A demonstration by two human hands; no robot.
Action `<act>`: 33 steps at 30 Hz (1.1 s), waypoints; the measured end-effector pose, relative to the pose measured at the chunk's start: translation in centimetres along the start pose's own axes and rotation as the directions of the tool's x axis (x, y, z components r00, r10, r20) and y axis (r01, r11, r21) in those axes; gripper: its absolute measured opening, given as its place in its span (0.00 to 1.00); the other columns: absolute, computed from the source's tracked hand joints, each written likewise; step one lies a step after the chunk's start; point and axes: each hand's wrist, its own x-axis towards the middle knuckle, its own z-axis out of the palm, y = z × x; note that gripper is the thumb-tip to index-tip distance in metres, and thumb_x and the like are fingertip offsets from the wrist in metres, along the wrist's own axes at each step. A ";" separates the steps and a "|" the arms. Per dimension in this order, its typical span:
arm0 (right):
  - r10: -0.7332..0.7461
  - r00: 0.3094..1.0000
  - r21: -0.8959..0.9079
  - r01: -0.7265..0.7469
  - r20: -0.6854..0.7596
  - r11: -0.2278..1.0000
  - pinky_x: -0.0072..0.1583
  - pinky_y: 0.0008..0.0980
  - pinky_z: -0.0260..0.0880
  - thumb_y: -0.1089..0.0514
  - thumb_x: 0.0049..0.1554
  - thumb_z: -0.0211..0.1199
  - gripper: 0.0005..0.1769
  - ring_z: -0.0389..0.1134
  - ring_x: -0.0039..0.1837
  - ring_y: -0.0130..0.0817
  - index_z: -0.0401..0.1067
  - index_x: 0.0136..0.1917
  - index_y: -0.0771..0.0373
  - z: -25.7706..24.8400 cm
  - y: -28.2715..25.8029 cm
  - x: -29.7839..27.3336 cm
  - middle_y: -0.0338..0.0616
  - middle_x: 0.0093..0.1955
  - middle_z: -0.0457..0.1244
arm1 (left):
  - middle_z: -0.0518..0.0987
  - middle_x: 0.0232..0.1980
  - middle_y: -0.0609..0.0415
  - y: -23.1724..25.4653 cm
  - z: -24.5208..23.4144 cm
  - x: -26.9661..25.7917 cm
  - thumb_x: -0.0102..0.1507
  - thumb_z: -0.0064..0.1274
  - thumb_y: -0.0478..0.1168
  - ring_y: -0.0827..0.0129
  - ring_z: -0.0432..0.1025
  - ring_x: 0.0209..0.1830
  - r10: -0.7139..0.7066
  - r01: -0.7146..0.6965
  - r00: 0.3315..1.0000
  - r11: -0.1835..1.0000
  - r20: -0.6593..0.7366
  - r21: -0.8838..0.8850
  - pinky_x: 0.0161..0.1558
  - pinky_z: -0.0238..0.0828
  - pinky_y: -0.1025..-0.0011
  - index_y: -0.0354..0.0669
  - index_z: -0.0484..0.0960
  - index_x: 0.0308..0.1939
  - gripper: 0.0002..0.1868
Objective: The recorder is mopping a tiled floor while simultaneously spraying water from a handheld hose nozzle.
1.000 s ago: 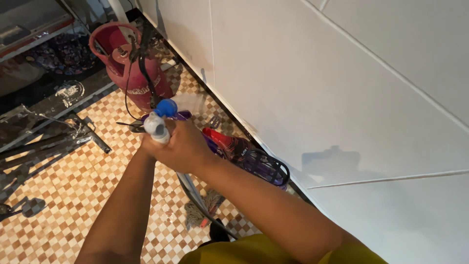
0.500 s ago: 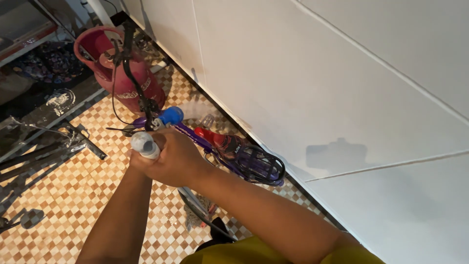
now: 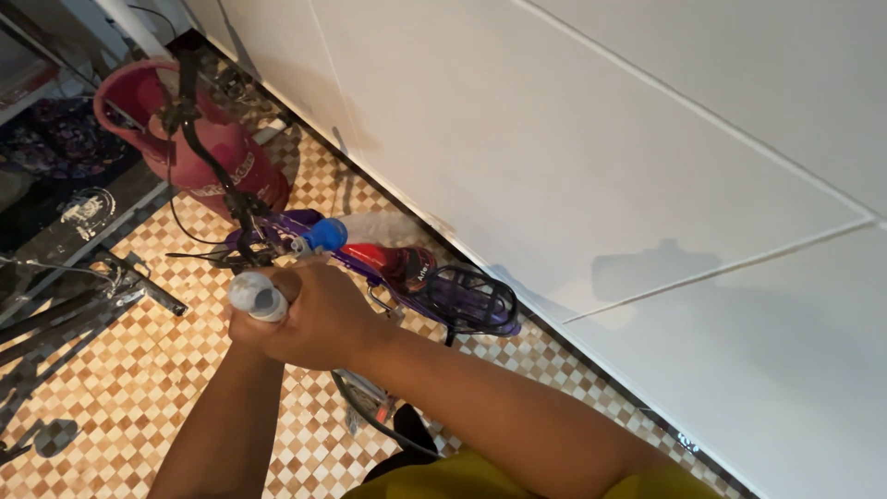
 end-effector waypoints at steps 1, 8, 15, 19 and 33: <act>-0.008 1.000 0.012 0.008 -0.002 1.000 0.51 0.37 0.75 0.44 0.54 0.67 0.17 0.75 0.46 0.43 0.77 0.50 0.55 -0.3 0.0 -0.3 0.45 0.42 0.71 | 0.77 0.46 0.52 -0.4 0.3 -0.5 0.65 0.53 0.47 0.65 0.73 0.42 -0.006 0.006 1.000 1.000 -0.006 0.018 0.47 0.70 0.63 0.43 0.76 0.49 0.14; 0.013 0.999 -0.001 -0.013 -0.032 1.000 0.50 0.37 0.75 0.42 0.54 0.67 0.18 0.75 0.45 0.44 0.78 0.51 0.54 -1.8 -0.2 -2.2 0.45 0.39 0.71 | 0.76 0.44 0.53 -4.2 0.3 -2.2 0.64 0.56 0.47 0.66 0.72 0.40 -0.045 0.052 0.998 0.989 -0.053 0.138 0.45 0.69 0.64 0.44 0.76 0.48 0.14; 0.033 0.999 -0.007 -0.033 -0.037 0.999 0.49 0.36 0.75 0.42 0.55 0.68 0.19 0.75 0.42 0.43 0.78 0.54 0.54 -2.7 -0.2 -4.2 0.46 0.39 0.71 | 0.76 0.42 0.55 -6.0 2.8 -2.8 0.64 0.58 0.48 0.67 0.71 0.38 -0.082 0.105 0.991 0.966 -0.108 0.236 0.42 0.69 0.65 0.45 0.76 0.48 0.14; 0.042 0.999 0.059 -0.041 -0.017 0.997 0.47 0.34 0.74 0.44 0.52 0.68 0.20 0.75 0.42 0.41 0.77 0.54 0.55 -3.4 -1.2 -5.0 0.45 0.40 0.70 | 0.75 0.41 0.55 -4.5 5.7 0.1 0.64 0.60 0.48 0.68 0.70 0.37 -0.090 0.127 0.986 0.951 -0.141 0.282 0.41 0.68 0.65 0.46 0.76 0.47 0.15; -0.061 0.995 -0.031 0.058 -0.074 0.998 0.52 0.37 0.74 0.46 0.54 0.69 0.16 0.74 0.45 0.40 0.76 0.54 0.52 -3.8 -1.1 -7.5 0.42 0.42 0.71 | 0.74 0.37 0.58 -4.8 5.4 6.0 0.64 0.65 0.49 0.70 0.68 0.32 -0.114 0.204 0.969 0.869 -0.219 0.451 0.36 0.66 0.67 0.49 0.75 0.46 0.16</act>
